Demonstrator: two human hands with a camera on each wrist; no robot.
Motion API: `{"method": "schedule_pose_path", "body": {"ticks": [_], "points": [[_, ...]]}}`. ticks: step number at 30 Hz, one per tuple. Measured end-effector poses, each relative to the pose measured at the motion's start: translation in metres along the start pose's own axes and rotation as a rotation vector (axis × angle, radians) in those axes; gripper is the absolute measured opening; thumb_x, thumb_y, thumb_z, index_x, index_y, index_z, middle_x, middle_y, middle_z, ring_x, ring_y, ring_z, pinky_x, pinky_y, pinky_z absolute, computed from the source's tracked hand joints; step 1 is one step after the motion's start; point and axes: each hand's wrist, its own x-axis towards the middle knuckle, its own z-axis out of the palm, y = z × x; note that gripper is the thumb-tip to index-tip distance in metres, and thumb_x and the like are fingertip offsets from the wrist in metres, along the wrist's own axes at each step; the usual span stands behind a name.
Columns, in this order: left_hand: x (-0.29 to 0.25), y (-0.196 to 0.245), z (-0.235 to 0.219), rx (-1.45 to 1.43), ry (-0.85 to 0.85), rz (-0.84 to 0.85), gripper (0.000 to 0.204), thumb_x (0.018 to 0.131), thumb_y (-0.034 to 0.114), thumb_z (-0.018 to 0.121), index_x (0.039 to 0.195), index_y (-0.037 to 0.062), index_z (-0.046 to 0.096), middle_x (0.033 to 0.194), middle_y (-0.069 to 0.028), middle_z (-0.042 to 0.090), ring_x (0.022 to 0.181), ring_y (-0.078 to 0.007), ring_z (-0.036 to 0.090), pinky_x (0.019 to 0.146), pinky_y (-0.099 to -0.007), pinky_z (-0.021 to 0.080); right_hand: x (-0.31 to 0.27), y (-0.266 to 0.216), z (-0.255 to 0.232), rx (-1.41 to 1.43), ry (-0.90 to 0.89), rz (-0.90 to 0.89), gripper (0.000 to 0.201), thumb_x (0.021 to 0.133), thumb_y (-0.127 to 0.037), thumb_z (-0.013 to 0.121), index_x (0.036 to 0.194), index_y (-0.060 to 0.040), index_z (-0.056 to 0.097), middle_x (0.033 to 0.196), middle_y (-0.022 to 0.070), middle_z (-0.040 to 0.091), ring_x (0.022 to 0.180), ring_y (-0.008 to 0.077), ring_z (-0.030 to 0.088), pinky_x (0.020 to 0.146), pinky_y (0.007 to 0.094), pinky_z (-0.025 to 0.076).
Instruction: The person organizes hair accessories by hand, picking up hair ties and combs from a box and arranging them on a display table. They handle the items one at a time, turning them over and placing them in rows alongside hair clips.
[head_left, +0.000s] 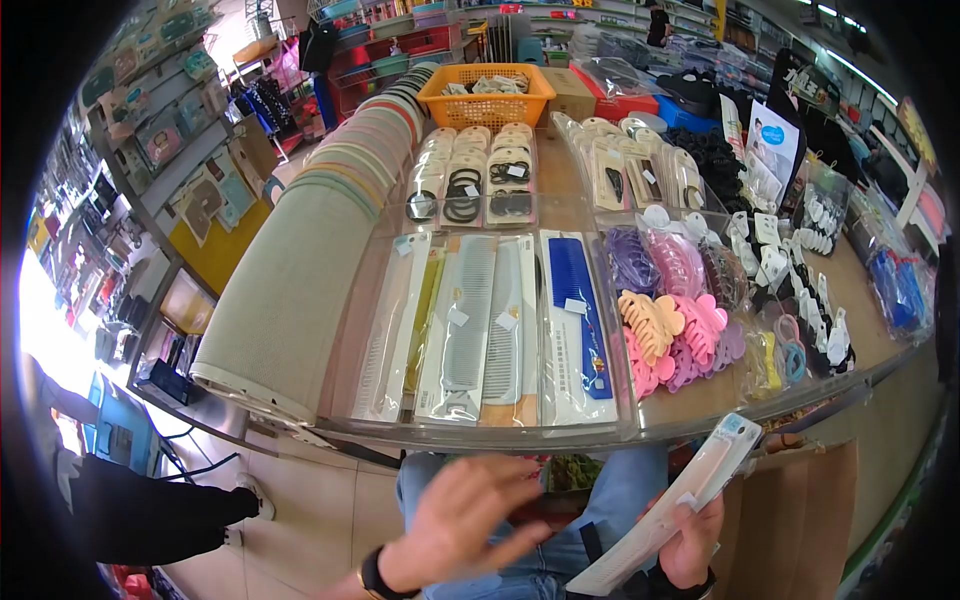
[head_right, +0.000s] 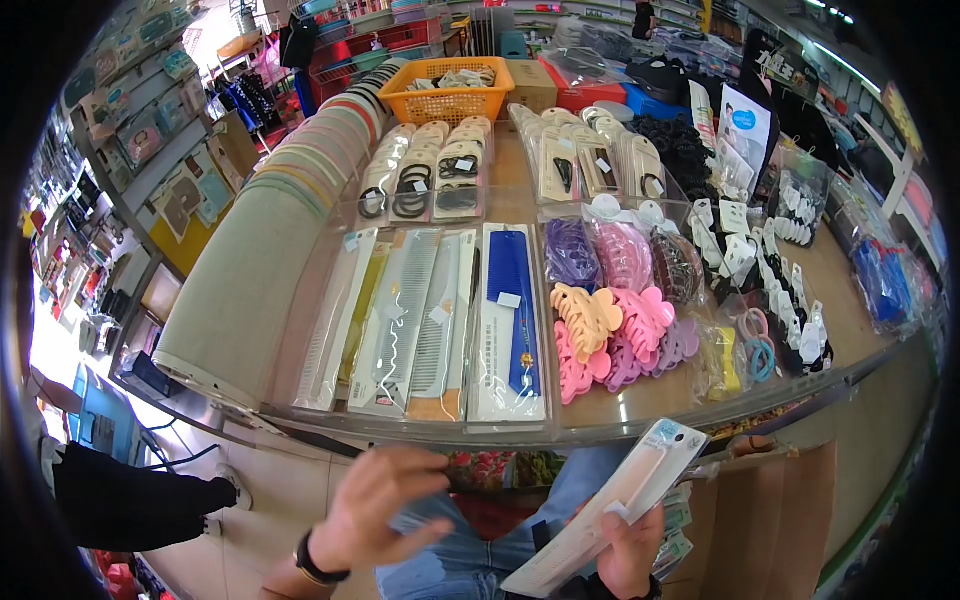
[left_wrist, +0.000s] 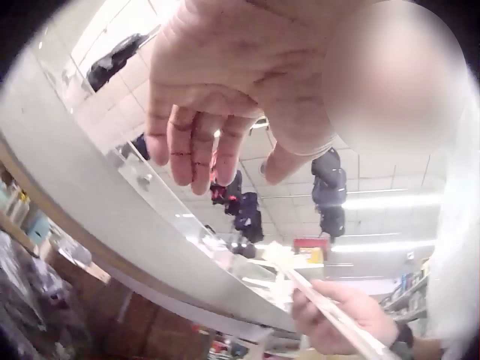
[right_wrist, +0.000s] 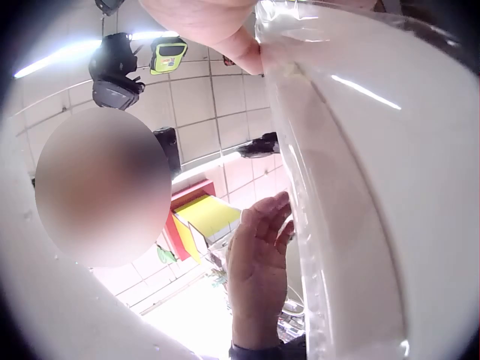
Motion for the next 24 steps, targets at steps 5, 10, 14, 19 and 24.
{"method": "schedule_pose_path", "body": {"ticks": [5,10,14,19,24], "points": [[-0.003,0.029,0.014,-0.430,0.036,0.004,0.036,0.074,0.015,0.069,0.103,-0.0003,0.054,0.098,-0.0137,0.060,0.078,-0.0221,0.059,0.069,-0.0310,0.047,0.005,-0.018,0.023,0.019,-0.187,-0.083,0.045,0.081,-0.024,0.057,0.114,-0.0011,0.037,0.080,0.0157,0.056,0.064,0.0218,0.058,0.054,0.0341,0.052],[-0.019,0.039,0.027,-0.508,-0.413,-0.227,0.046,0.074,0.015,0.068,0.112,0.0015,0.044,0.076,-0.0118,0.060,0.060,-0.0239,0.061,0.052,-0.0326,0.047,0.010,-0.021,0.044,0.079,-0.185,-0.026,0.040,0.084,-0.023,0.052,0.115,-0.0014,0.038,0.085,0.0168,0.055,0.070,0.0215,0.057,0.060,0.0326,0.049],[-0.030,0.038,0.040,-0.607,-0.310,-0.283,0.044,0.077,0.014,0.065,0.113,0.0015,0.043,0.072,-0.0110,0.059,0.054,-0.0198,0.059,0.047,-0.0333,0.044,0.010,-0.017,0.059,0.129,-0.050,-0.019,0.038,0.085,-0.023,0.050,0.115,-0.0029,0.038,0.090,0.0160,0.054,0.074,0.0190,0.054,0.064,0.0300,0.046],[-0.029,0.022,0.022,-0.535,-0.004,-0.391,0.032,0.081,0.009,0.061,0.109,-0.0022,0.050,0.100,-0.0101,0.059,0.074,-0.0134,0.057,0.065,-0.0269,0.046,0.012,-0.018,0.042,0.226,-0.258,0.044,0.035,0.085,-0.020,0.054,0.111,-0.0019,0.040,0.098,0.0160,0.055,0.082,0.0202,0.056,0.067,0.0313,0.048],[0.004,-0.001,-0.022,-0.231,0.292,-0.305,0.030,0.085,0.001,0.047,0.114,-0.0009,0.050,0.076,-0.0069,0.053,0.061,-0.0091,0.045,0.060,-0.0212,0.040,0.008,-0.011,0.027,0.062,-0.322,0.099,0.022,0.087,-0.019,0.050,0.102,-0.0042,0.042,0.082,0.0142,0.057,0.068,0.0181,0.055,0.061,0.0290,0.046]]}}
